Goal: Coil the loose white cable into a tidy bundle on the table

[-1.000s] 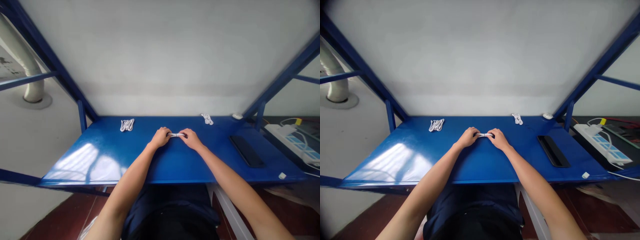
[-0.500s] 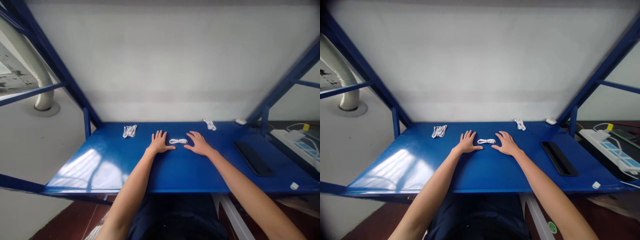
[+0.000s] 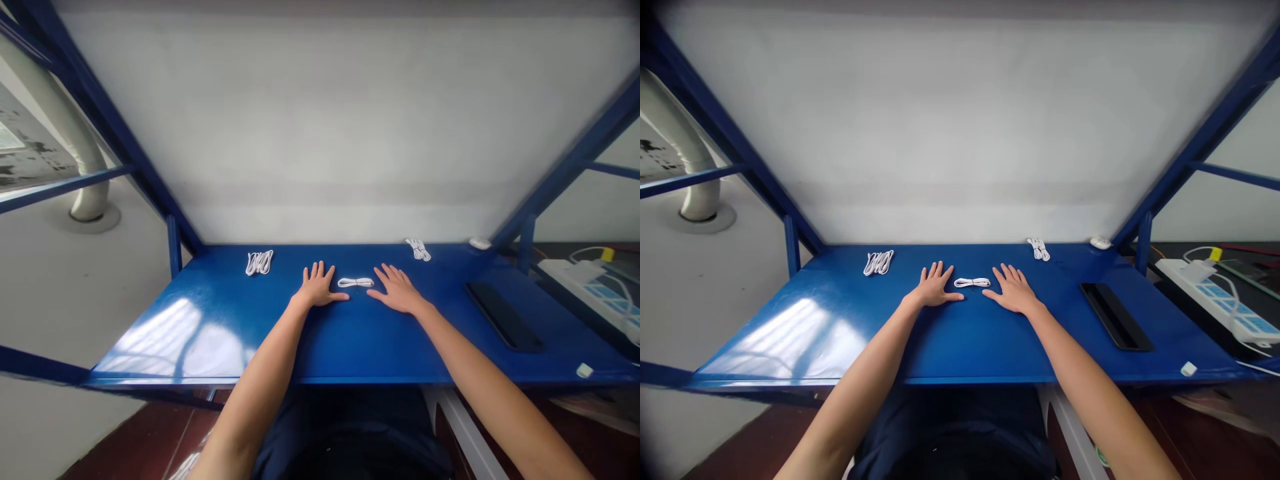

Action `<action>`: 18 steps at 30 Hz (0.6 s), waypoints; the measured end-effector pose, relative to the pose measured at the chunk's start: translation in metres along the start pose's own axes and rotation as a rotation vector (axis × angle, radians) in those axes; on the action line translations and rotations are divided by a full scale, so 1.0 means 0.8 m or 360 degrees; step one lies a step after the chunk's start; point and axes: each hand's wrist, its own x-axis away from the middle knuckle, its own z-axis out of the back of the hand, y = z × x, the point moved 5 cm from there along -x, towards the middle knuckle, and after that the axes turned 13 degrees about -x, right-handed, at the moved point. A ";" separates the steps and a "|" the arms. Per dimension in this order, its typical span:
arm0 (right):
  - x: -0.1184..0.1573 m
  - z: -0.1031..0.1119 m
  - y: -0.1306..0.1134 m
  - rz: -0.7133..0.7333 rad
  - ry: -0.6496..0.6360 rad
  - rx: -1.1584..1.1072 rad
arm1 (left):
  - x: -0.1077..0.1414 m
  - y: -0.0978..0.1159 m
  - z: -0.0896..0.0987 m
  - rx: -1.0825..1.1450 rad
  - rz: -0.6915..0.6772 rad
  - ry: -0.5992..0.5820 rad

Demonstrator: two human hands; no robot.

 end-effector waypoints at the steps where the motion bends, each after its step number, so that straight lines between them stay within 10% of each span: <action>1: 0.000 0.000 0.000 0.0003 0.0002 -0.0003 | 0.000 0.000 0.000 -0.0002 -0.0002 -0.0004; 18: -0.002 0.002 0.001 -0.0008 0.0049 -0.0093 | -0.002 0.000 -0.002 -0.0011 -0.0013 0.0008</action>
